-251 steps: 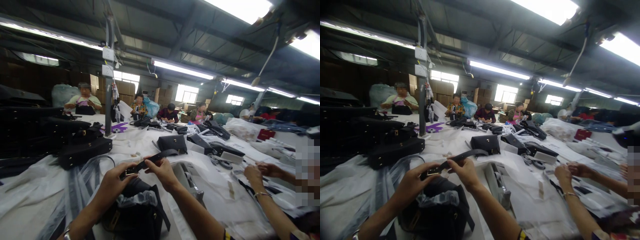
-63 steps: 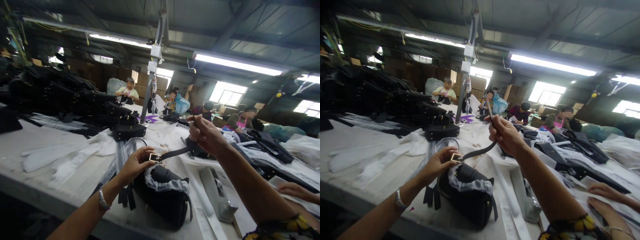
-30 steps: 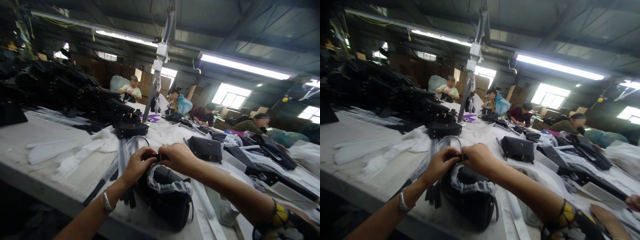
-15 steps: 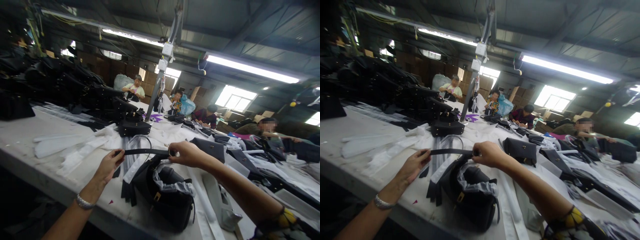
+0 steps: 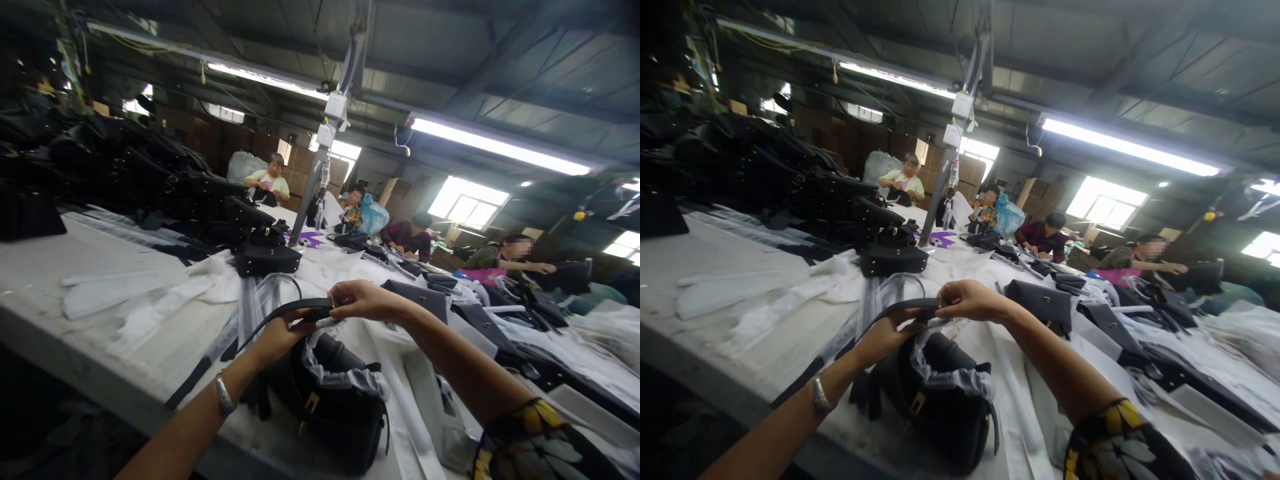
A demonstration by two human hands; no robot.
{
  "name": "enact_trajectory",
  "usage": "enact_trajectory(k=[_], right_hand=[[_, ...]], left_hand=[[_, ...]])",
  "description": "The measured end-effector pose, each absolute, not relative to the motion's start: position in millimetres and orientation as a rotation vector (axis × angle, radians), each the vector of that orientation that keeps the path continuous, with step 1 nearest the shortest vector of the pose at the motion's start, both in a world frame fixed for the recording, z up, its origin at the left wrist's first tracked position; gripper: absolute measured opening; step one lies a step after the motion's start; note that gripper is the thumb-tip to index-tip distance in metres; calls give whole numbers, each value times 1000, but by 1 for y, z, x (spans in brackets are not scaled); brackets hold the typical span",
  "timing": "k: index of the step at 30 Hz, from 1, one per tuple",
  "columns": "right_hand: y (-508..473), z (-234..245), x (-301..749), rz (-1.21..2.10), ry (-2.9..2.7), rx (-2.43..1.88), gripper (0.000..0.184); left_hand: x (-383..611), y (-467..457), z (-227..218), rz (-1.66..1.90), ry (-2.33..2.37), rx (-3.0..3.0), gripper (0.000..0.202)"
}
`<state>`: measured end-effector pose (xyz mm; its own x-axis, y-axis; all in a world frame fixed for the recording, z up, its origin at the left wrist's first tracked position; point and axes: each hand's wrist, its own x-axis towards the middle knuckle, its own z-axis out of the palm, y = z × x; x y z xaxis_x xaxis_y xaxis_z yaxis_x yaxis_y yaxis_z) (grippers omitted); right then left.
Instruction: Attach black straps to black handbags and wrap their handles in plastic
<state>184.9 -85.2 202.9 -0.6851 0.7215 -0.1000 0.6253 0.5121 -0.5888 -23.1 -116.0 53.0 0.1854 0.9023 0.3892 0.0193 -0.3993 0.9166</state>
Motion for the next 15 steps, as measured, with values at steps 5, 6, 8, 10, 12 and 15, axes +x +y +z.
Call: enact_trajectory(k=[5, 6, 8, 10, 12, 15], right_hand=[[-104, 219, 180, 635, -2779, -1125, 37], [-107, 222, 178, 644, -2770, -1114, 34], [-111, 229, 175, 801, -2670, -1064, 30], [-114, 237, 174, 1108, -2461, -964, 30], [-115, 248, 176, 1331, -2201, -813, 33], [-117, 264, 185, 1331, -1856, -614, 31]], left_hand=[[-1, -123, 69, 1387, 929, 1798, 30], [3, -126, 75, 1400, 916, 1831, 31], [10, -133, 88, 1415, 886, 1896, 33], [15, -140, 97, 1368, 839, 1938, 31], [19, -147, 99, 1312, 805, 1947, 29], [19, -154, 87, 1308, 837, 1832, 35]])
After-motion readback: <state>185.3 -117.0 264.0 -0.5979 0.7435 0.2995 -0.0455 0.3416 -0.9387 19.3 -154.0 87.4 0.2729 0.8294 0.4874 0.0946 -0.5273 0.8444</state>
